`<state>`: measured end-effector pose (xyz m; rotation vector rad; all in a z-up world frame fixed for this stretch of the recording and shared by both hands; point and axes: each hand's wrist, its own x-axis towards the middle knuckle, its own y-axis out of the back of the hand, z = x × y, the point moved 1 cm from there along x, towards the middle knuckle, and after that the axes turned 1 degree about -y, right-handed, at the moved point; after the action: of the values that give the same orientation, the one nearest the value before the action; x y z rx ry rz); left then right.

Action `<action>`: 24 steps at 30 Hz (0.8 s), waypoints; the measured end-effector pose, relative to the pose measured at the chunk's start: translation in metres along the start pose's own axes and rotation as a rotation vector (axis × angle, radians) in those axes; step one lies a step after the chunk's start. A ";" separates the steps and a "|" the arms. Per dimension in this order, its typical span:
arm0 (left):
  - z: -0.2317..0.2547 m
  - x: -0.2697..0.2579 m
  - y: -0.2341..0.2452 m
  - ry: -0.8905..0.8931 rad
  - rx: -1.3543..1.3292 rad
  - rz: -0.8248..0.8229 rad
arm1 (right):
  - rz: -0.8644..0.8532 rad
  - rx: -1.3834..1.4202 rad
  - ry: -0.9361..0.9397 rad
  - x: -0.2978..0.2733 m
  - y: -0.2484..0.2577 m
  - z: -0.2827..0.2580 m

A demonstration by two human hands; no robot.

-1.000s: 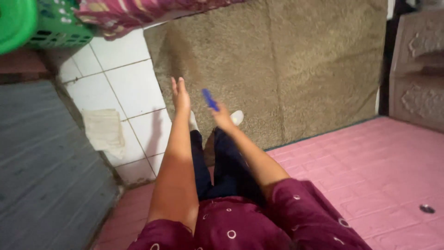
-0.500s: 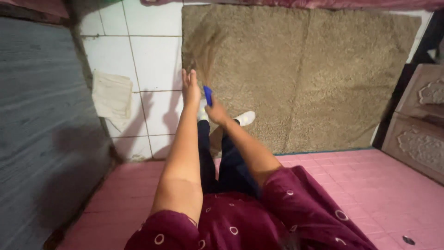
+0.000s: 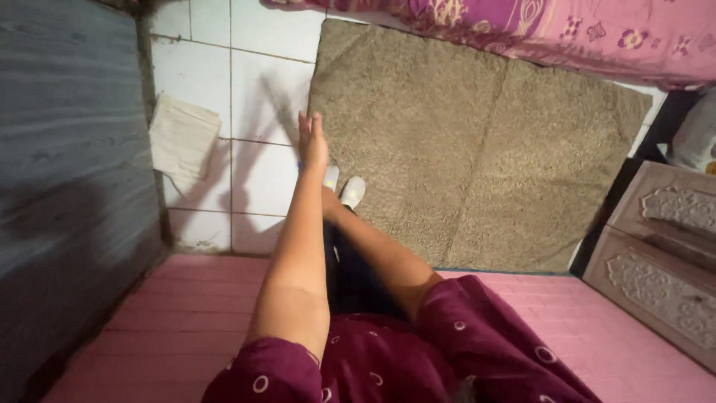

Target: The person is seen cleaning the room by sweeping the bed and floor with a broom.

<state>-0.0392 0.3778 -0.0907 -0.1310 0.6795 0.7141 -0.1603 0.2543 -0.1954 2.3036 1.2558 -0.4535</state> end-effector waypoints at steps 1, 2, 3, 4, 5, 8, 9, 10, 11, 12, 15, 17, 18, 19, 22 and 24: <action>0.005 -0.001 0.002 0.000 -0.007 0.010 | -0.010 -0.005 0.005 -0.003 0.009 -0.017; 0.009 -0.005 0.008 -0.008 0.042 0.039 | -0.014 -0.001 -0.030 -0.010 0.013 -0.035; 0.013 -0.010 0.013 -0.015 0.092 0.068 | -0.019 0.003 -0.064 -0.017 0.019 -0.054; 0.013 -0.010 0.017 -0.014 0.091 0.069 | -0.021 0.003 -0.065 -0.023 0.028 -0.072; 0.014 -0.012 0.021 0.007 -0.014 0.078 | -0.008 0.009 -0.121 -0.030 0.038 -0.091; 0.012 -0.013 0.017 0.018 -0.041 0.113 | 0.086 0.003 -0.195 -0.039 0.071 -0.088; 0.010 -0.010 0.019 0.026 0.057 0.138 | 0.163 0.011 -0.229 -0.037 0.079 -0.078; 0.009 -0.013 0.018 0.031 0.054 0.143 | 0.157 0.008 -0.231 -0.036 0.085 -0.076; 0.008 -0.015 0.017 -0.013 -0.004 0.124 | 0.194 -0.104 -0.368 -0.035 0.091 -0.071; 0.005 -0.018 0.016 -0.058 -0.062 0.108 | 0.230 -0.218 -0.503 -0.034 0.096 -0.066; 0.018 -0.038 0.016 0.023 -0.040 0.105 | 0.022 -0.224 -0.549 -0.015 0.073 -0.048; 0.038 -0.051 0.023 0.050 -0.050 0.117 | -0.076 -0.252 -0.307 -0.007 0.057 -0.035; 0.047 -0.060 0.026 0.083 -0.058 0.123 | -0.174 -0.273 -0.072 -0.005 0.048 -0.029; 0.036 -0.054 0.029 0.084 -0.063 0.128 | -0.180 -0.277 -0.070 -0.009 0.054 -0.047; 0.015 -0.042 0.039 -0.016 -0.081 0.201 | -0.224 -0.023 -0.142 -0.018 0.076 -0.086; 0.020 -0.042 0.048 0.002 -0.007 0.228 | 0.112 -0.082 -0.173 -0.021 0.099 -0.091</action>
<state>-0.0824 0.3971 -0.0434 -0.0615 0.7008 0.9354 -0.0820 0.2438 -0.0848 2.2012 1.0379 -0.5391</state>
